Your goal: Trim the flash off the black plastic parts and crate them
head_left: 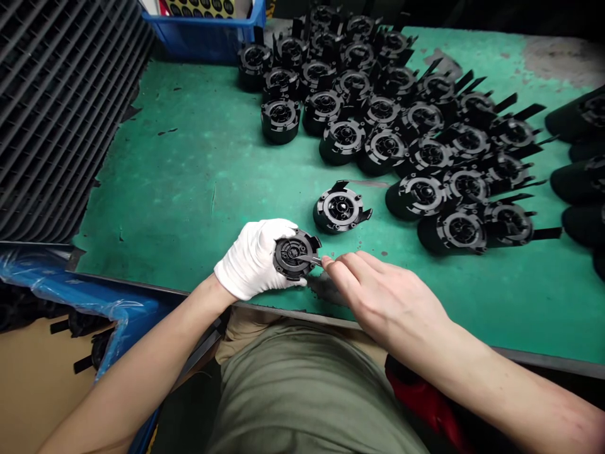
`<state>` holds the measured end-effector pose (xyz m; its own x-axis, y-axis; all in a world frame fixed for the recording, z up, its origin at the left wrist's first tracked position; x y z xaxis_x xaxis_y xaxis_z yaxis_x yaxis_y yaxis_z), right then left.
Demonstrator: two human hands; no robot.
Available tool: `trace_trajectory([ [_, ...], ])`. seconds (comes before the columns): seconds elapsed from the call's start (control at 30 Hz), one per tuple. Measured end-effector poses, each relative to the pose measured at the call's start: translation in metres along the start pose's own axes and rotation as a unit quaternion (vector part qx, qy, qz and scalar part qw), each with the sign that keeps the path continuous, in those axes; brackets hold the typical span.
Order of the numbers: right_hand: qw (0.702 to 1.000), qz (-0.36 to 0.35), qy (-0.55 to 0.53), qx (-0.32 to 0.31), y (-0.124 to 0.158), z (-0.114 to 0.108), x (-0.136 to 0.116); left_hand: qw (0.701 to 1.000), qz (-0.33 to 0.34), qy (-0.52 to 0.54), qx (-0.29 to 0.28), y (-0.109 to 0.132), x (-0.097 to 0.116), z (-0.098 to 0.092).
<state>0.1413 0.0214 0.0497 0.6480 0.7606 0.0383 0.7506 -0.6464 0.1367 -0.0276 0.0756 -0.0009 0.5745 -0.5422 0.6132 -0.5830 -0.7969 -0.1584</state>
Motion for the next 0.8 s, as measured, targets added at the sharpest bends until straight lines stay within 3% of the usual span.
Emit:
trace_trajectory([
  [0.17, 0.996, 0.002, -0.091, -0.006, 0.002, 0.003, 0.007, 1.000, -0.022, -0.011, 0.002, 0.001, 0.000, 0.000],
  [0.37, 0.966, 0.039, -0.245, 0.068, 0.017, 0.007, 0.032, 0.996, -0.033, -0.058, 0.065, 0.016, -0.002, -0.004],
  [0.57, 0.937, 0.097, -0.329, 0.073, 0.027, 0.029, 0.034, 0.997, -0.064, -0.022, 0.047, 0.022, -0.004, 0.000],
  [0.67, 0.928, 0.112, -0.346, 0.081, 0.030, 0.036, 0.037, 0.988, -0.086, 0.029, 0.127, 0.025, -0.006, -0.040],
  [0.77, 0.928, 0.115, -0.345, 0.086, 0.033, 0.039, 0.043, 0.956, -0.062, -0.039, 0.282, 0.030, 0.008, -0.118],
  [0.8, 0.929, 0.116, -0.341, 0.088, 0.034, 0.040, 0.045, 0.949, -0.052, -0.074, 0.302, 0.029, 0.014, -0.140],
])
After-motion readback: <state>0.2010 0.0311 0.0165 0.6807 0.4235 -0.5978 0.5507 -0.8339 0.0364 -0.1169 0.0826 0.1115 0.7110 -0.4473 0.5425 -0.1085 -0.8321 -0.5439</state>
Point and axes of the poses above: each hand's wrist, its own y-axis away from the middle knuckle, its own z-axis out of the palm, x = y × z, the point moved 7 cm from there along -y, towards the middle knuckle, and after that the axes turned 11 degrees about -x, right-handed, at the moved point
